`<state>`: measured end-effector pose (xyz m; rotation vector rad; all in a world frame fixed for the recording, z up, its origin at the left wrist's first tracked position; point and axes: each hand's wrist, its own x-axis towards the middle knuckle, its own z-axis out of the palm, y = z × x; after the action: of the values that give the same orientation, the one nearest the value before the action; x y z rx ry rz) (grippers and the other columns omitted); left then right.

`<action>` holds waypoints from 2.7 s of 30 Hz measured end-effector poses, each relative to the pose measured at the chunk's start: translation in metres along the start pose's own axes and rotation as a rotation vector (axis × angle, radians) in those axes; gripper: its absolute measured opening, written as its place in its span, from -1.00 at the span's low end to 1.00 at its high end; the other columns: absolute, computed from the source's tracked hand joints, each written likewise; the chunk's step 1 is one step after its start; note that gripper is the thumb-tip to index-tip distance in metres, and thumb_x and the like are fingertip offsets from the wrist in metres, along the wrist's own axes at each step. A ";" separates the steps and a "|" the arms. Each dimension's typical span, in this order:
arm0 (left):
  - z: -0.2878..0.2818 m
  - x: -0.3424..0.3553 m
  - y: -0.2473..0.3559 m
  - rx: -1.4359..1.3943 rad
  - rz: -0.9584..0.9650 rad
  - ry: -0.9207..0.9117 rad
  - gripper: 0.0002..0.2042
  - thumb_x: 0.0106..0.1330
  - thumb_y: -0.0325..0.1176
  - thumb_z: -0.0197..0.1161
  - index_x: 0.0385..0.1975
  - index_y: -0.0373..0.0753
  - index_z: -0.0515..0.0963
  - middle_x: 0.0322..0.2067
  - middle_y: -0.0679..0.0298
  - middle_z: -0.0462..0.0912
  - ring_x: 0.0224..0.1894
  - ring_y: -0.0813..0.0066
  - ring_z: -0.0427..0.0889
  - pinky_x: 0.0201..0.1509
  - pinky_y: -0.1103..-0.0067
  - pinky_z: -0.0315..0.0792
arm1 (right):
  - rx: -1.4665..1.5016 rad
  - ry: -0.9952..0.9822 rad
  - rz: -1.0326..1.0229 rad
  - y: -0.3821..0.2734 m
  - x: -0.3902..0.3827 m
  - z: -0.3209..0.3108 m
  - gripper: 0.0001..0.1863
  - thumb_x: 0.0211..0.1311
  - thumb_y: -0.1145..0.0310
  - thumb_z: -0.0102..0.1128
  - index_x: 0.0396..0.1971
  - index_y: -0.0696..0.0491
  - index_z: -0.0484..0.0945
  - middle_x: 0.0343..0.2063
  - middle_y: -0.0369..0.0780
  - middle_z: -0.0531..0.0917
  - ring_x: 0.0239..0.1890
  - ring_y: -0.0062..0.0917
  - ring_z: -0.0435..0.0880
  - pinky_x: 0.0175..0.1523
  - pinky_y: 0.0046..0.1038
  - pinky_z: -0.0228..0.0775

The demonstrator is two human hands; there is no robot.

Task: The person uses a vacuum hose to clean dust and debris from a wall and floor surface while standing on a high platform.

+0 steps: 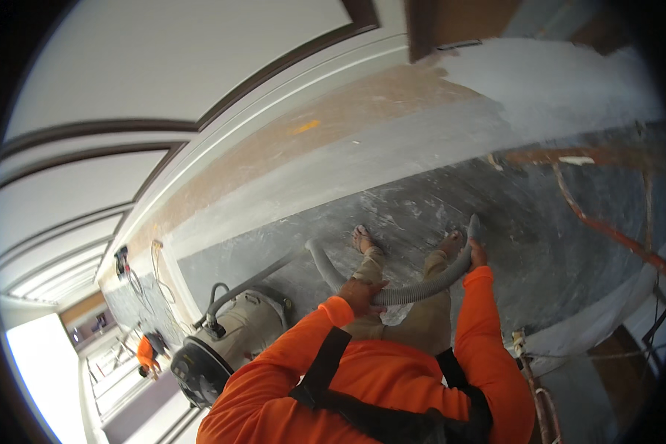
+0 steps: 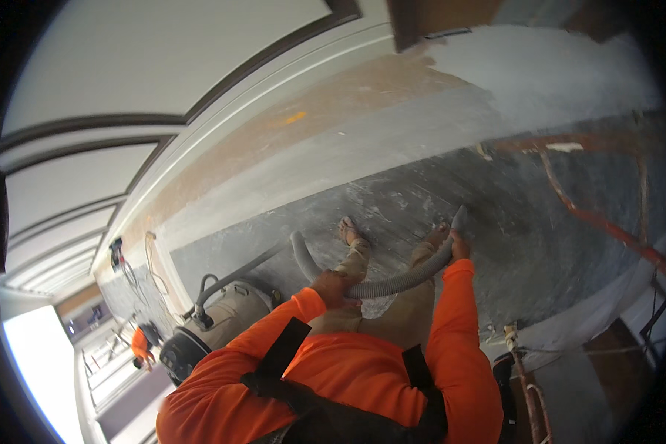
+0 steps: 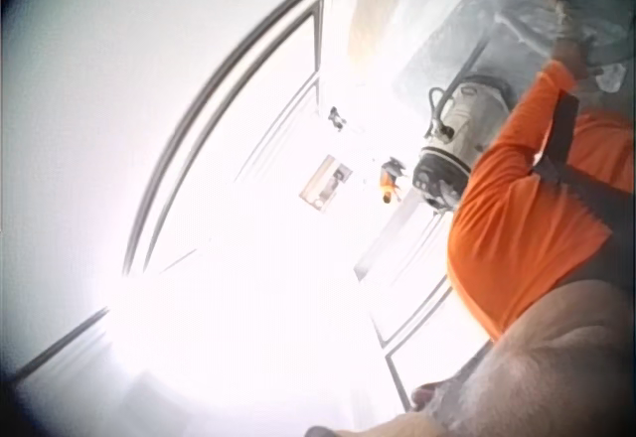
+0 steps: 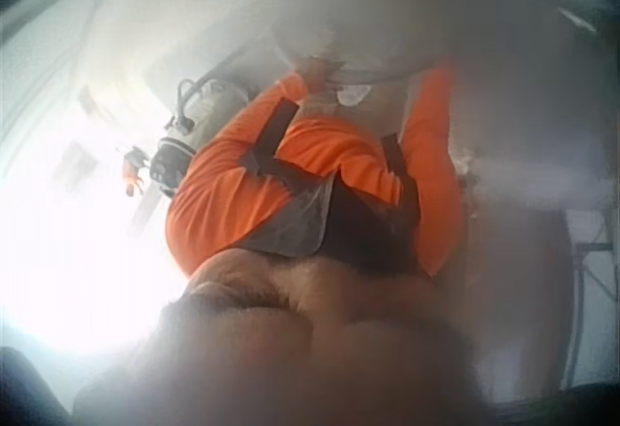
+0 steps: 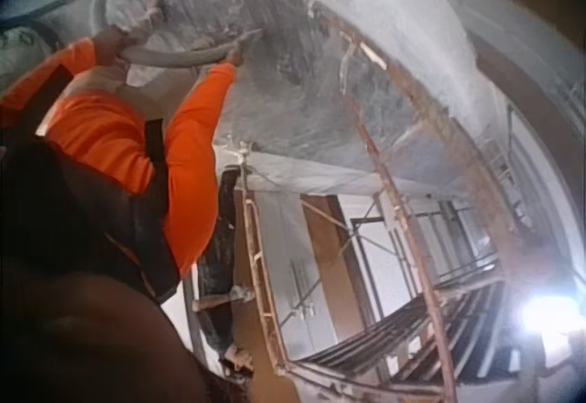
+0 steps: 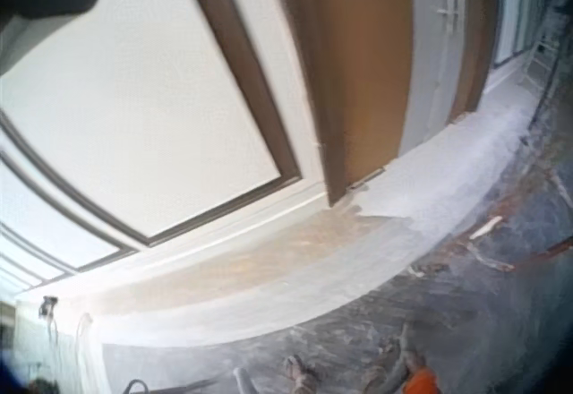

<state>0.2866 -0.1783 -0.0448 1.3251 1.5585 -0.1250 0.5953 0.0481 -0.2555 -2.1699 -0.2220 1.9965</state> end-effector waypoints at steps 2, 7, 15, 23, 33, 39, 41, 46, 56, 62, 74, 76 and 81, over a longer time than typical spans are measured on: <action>-0.014 -0.016 -0.035 -0.037 -0.012 0.018 -0.18 0.12 0.26 0.36 0.39 0.08 0.34 -0.12 0.12 0.65 0.05 0.10 0.62 0.20 0.23 0.36 | -0.002 -0.092 0.007 0.000 -0.001 0.049 -0.35 0.23 0.02 0.30 0.18 0.14 0.39 -0.29 -0.14 0.56 -0.30 -0.37 0.59 -0.16 -0.24 0.51; -0.020 -0.091 -0.122 -0.105 -0.086 0.322 -0.21 0.05 0.11 0.47 0.34 0.04 0.41 -0.26 0.15 0.63 -0.08 0.11 0.62 0.23 0.25 0.32 | -0.098 -0.104 -0.012 0.025 -0.049 0.204 -0.35 0.23 0.05 0.32 0.14 0.19 0.38 -0.25 -0.13 0.54 -0.28 -0.39 0.57 -0.14 -0.26 0.49; -0.002 -0.156 -0.193 -0.190 -0.262 0.557 -0.25 0.02 0.00 0.50 0.29 -0.01 0.47 -0.14 0.14 0.59 0.04 0.12 0.55 0.42 0.08 0.16 | -0.229 -0.440 0.101 0.053 -0.114 0.333 -0.40 0.25 -0.14 0.27 -0.04 0.13 0.47 -0.33 -0.22 0.53 -0.33 -0.44 0.54 -0.19 -0.36 0.47; -0.025 -0.119 -0.168 -0.171 -0.229 0.537 -0.31 0.01 -0.10 0.49 0.25 0.03 0.49 -0.23 0.18 0.64 -0.03 0.13 0.58 0.18 0.23 0.34 | -0.379 -0.515 0.079 -0.001 -0.101 0.348 -0.32 0.31 -0.16 0.17 0.01 0.25 0.48 -0.18 -0.15 0.60 -0.12 -0.42 0.59 0.03 -0.37 0.46; -0.169 0.019 -0.088 -0.199 -0.127 0.426 -0.31 0.01 -0.13 0.45 0.25 -0.07 0.47 -0.25 0.03 0.71 -0.17 0.00 0.69 -0.02 0.18 0.52 | -0.204 0.080 -0.221 -0.178 -0.047 0.315 -0.34 0.25 0.08 0.33 0.14 0.31 0.43 -0.16 -0.01 0.64 -0.37 -0.30 0.67 -0.29 -0.28 0.52; -0.245 0.126 0.008 -0.191 0.063 0.396 -0.28 0.07 -0.08 0.45 0.29 -0.08 0.42 -0.21 0.01 0.70 -0.12 0.00 0.69 0.02 0.23 0.56 | -0.195 0.080 -0.290 -0.321 0.047 0.207 -0.10 0.25 0.12 0.31 0.47 0.15 0.08 0.38 0.03 0.26 0.29 -0.10 0.38 0.26 -0.11 0.33; -0.269 0.151 0.026 -0.178 0.115 0.447 -0.26 0.07 -0.04 0.44 0.31 -0.07 0.41 -0.19 0.00 0.71 -0.12 -0.02 0.70 0.03 0.23 0.56 | -0.158 0.114 -0.230 -0.353 0.038 0.203 -0.06 0.24 0.12 0.31 0.52 0.07 0.04 0.44 0.00 0.21 0.42 -0.08 0.28 0.37 -0.12 0.26; -0.364 0.214 0.051 -0.196 -0.017 0.217 -0.27 0.09 0.01 0.41 0.30 -0.08 0.41 -0.08 -0.06 0.70 -0.03 -0.05 0.68 0.08 0.21 0.56 | -0.098 0.143 -0.226 -0.444 0.009 0.219 -0.02 0.20 0.16 0.35 0.53 0.06 0.00 0.41 0.01 0.27 0.38 -0.10 0.33 0.34 -0.13 0.28; -0.488 0.343 0.088 -0.219 -0.029 0.183 -0.24 0.09 -0.05 0.39 0.35 -0.08 0.34 -0.11 -0.04 0.72 -0.09 -0.08 0.72 0.04 0.18 0.58 | 0.437 0.250 -0.485 -0.580 0.128 0.242 -0.14 0.13 0.47 0.40 0.41 0.17 0.13 -0.24 -0.06 0.60 -0.49 -0.33 0.60 -0.46 -0.27 0.51; -0.516 0.396 0.098 -0.245 -0.091 0.345 -0.27 0.09 -0.14 0.47 0.32 -0.11 0.38 -0.16 -0.03 0.73 -0.12 -0.02 0.74 -0.03 0.25 0.61 | 0.222 0.209 -0.518 -0.671 0.085 0.305 -0.01 0.05 0.42 0.45 0.45 0.27 0.08 0.03 -0.02 0.62 -0.09 -0.32 0.66 0.02 -0.36 0.53; -0.539 0.497 0.179 -0.200 -0.196 0.322 -0.26 0.11 -0.20 0.41 0.35 -0.20 0.34 -0.05 -0.09 0.69 -0.10 -0.02 0.73 -0.03 0.26 0.60 | 0.192 0.164 -0.654 -0.782 0.146 0.278 -0.03 0.09 0.35 0.42 0.46 0.28 0.08 -0.16 -0.13 0.65 -0.28 -0.51 0.61 -0.14 -0.48 0.51; -0.547 0.513 0.190 -0.199 -0.186 0.313 -0.25 0.12 -0.21 0.41 0.36 -0.23 0.33 -0.04 -0.10 0.68 -0.09 -0.02 0.73 -0.02 0.27 0.60 | 0.196 0.178 -0.654 -0.798 0.157 0.270 -0.03 0.10 0.35 0.42 0.46 0.28 0.08 -0.19 -0.13 0.65 -0.28 -0.51 0.61 -0.14 -0.47 0.51; -0.568 0.556 0.223 -0.208 -0.178 0.270 -0.23 0.12 -0.21 0.41 0.37 -0.25 0.30 0.04 -0.11 0.65 -0.03 -0.03 0.71 0.03 0.28 0.59 | 0.244 0.196 -0.645 -0.838 0.184 0.242 -0.04 0.11 0.35 0.42 0.45 0.29 0.09 -0.17 -0.12 0.66 -0.28 -0.49 0.63 -0.15 -0.45 0.52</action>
<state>0.1915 0.6406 -0.0804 1.0714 1.8621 0.1085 0.3826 0.9136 -0.2562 -1.8127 -0.5374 1.3686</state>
